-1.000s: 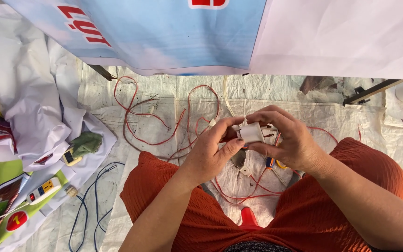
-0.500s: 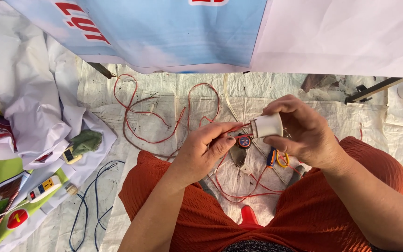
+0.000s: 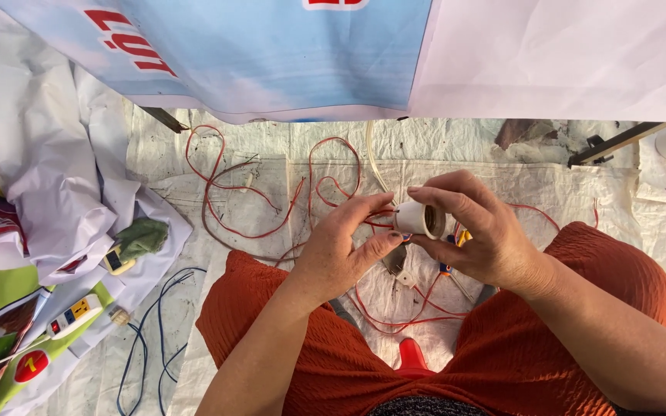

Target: Connecting wires to a light bulb socket and cleaning a large LED bulb.

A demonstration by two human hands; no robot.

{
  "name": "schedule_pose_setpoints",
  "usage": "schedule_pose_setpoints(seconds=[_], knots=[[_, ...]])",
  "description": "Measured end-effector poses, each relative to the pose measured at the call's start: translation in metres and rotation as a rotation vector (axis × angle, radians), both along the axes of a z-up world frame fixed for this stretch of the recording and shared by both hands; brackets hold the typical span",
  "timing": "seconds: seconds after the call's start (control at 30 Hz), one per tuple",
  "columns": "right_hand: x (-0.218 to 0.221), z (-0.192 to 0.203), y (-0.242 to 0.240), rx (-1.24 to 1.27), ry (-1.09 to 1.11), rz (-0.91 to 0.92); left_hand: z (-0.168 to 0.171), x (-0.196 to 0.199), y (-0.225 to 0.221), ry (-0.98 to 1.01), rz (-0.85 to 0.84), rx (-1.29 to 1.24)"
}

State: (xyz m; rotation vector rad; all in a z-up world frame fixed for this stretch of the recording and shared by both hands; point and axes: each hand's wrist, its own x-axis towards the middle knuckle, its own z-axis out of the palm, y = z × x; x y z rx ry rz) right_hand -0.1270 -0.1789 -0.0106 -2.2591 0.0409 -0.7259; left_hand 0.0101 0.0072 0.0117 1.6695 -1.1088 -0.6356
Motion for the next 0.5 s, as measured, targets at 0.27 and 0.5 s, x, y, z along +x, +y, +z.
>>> schedule_pose_setpoints(seconds=[0.27,0.5], knots=[[-0.003,-0.008,-0.027,0.369,-0.11,0.195,-0.003,0.003,0.003,0.001,-0.082,-0.005],[-0.029,0.012,-0.073,0.796,-0.141,0.008,0.0,0.008,0.008,-0.087,0.002,-0.027]])
